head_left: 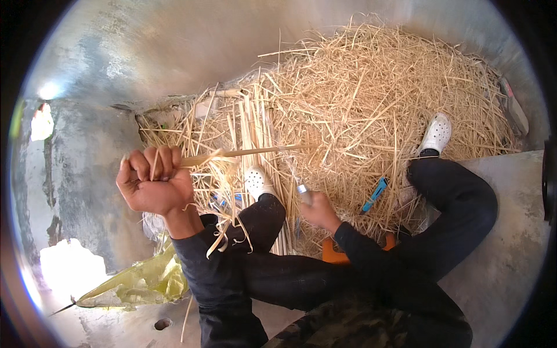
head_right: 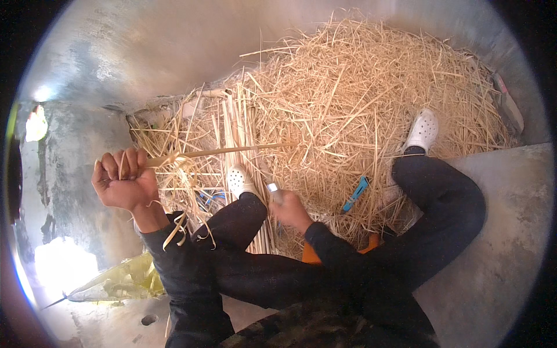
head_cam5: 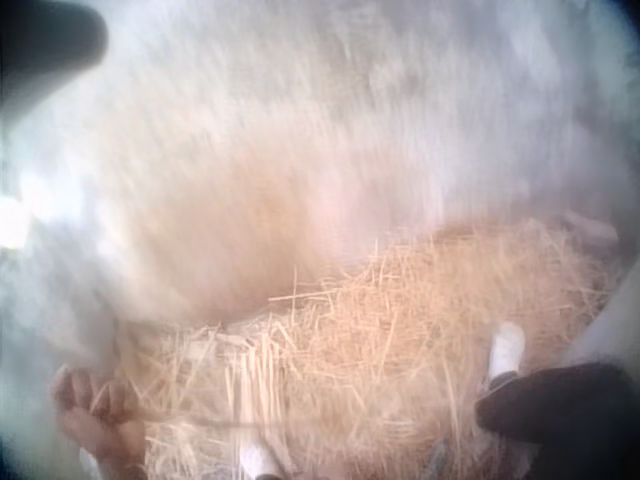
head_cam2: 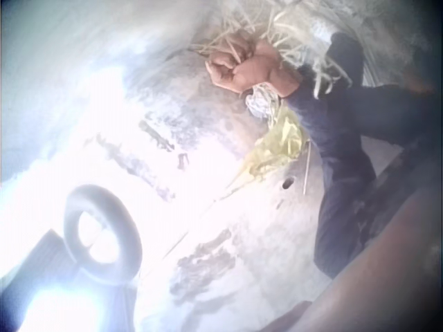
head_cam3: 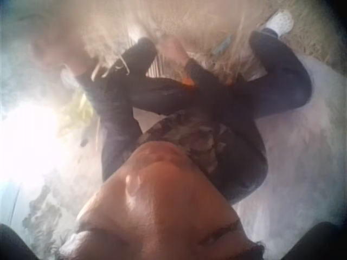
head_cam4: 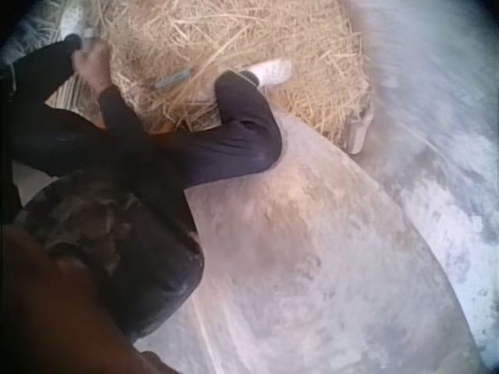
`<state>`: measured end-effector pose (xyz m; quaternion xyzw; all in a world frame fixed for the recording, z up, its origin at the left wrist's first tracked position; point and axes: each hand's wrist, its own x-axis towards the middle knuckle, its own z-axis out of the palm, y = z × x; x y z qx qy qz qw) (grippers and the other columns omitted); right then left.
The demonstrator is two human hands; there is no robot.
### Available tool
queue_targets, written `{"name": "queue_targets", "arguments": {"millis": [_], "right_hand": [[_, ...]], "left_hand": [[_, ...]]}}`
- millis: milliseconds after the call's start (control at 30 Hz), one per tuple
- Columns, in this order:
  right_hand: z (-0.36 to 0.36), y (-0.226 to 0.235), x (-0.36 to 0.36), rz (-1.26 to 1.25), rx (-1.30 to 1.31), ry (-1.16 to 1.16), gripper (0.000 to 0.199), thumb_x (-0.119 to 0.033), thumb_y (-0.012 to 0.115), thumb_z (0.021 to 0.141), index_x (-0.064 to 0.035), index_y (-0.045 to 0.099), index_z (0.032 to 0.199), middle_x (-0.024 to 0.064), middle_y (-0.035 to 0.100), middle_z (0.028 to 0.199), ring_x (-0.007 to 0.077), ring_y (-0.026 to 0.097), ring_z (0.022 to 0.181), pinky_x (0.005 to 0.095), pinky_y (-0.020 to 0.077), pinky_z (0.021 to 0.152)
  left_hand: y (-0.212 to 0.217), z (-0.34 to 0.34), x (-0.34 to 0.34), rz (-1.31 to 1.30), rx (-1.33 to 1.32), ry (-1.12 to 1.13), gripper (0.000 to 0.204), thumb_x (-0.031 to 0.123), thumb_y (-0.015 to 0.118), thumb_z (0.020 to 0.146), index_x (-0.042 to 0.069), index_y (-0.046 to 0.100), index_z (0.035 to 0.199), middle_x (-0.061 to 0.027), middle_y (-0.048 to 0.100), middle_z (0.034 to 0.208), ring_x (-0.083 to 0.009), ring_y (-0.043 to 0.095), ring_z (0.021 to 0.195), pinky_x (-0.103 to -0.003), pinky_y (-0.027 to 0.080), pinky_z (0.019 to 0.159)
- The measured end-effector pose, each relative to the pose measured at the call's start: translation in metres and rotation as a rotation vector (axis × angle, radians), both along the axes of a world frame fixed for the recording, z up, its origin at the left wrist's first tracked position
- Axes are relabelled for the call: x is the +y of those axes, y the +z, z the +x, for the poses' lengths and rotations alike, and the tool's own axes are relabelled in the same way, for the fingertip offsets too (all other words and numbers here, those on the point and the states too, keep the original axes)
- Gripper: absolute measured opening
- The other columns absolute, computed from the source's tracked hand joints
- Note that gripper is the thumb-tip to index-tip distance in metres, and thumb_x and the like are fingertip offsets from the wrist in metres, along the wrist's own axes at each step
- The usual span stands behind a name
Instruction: The person sits on a floor covered in straw and uses a knife to peel the outer layers off long, thin sticks. They hold the stick in one hand and scrape the knife along its length to remove the bark, creating thin shavings that fall onto the pile below.
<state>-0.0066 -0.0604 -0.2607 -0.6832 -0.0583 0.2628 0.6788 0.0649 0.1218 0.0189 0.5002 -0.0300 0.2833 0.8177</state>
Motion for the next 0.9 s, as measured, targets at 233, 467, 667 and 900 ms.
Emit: {"name": "queue_targets", "arguments": {"millis": [233, 467, 667, 900], "right_hand": [[0.010, 0.090, 0.038, 0.216, -0.195, -0.053, 0.017, -0.015, 0.060, 0.074, 0.0015, 0.056, 0.077, 0.0205, 0.056, 0.063, 0.0353, 0.058, 0.060, 0.0400, 0.0436, 0.055], [-0.003, 0.067, 0.041, 0.090, -0.088, -0.075, 0.018, -0.015, 0.060, 0.073, 0.0026, 0.056, 0.078, 0.0216, 0.056, 0.064, 0.0391, 0.059, 0.064, 0.0417, 0.0454, 0.058], [0.000, 0.114, 0.048, 0.185, -0.226, -0.065, 0.017, -0.013, 0.060, 0.075, 0.0028, 0.057, 0.079, 0.0163, 0.056, 0.062, 0.0263, 0.056, 0.058, 0.0379, 0.0440, 0.055], [0.008, 0.051, 0.027, -0.016, -0.091, -0.066, 0.021, -0.016, 0.061, 0.073, 0.0040, 0.057, 0.078, 0.0208, 0.058, 0.064, 0.0361, 0.060, 0.062, 0.0403, 0.0461, 0.058]], "left_hand": [[0.000, 0.002, -0.005, 0.025, -0.017, -0.045, 0.039, 0.030, 0.041, 0.087, 0.016, 0.028, 0.053, 0.0032, 0.024, 0.045, -0.0089, 0.018, 0.042, -0.027, 0.017, 0.044], [-0.004, 0.000, 0.014, 0.026, -0.029, -0.029, 0.038, 0.029, 0.041, 0.086, 0.016, 0.027, 0.053, 0.0031, 0.023, 0.045, -0.0090, 0.017, 0.041, -0.027, 0.017, 0.044], [-0.005, -0.007, 0.002, -0.025, -0.022, 0.044, 0.038, 0.029, 0.040, 0.086, 0.015, 0.027, 0.053, 0.0029, 0.023, 0.045, -0.0092, 0.017, 0.041, -0.026, 0.017, 0.043], [-0.006, -0.007, 0.004, -0.011, -0.049, -0.020, 0.037, 0.028, 0.043, 0.084, 0.015, 0.028, 0.053, 0.0023, 0.023, 0.045, -0.0094, 0.018, 0.041, -0.027, 0.017, 0.044]]}}
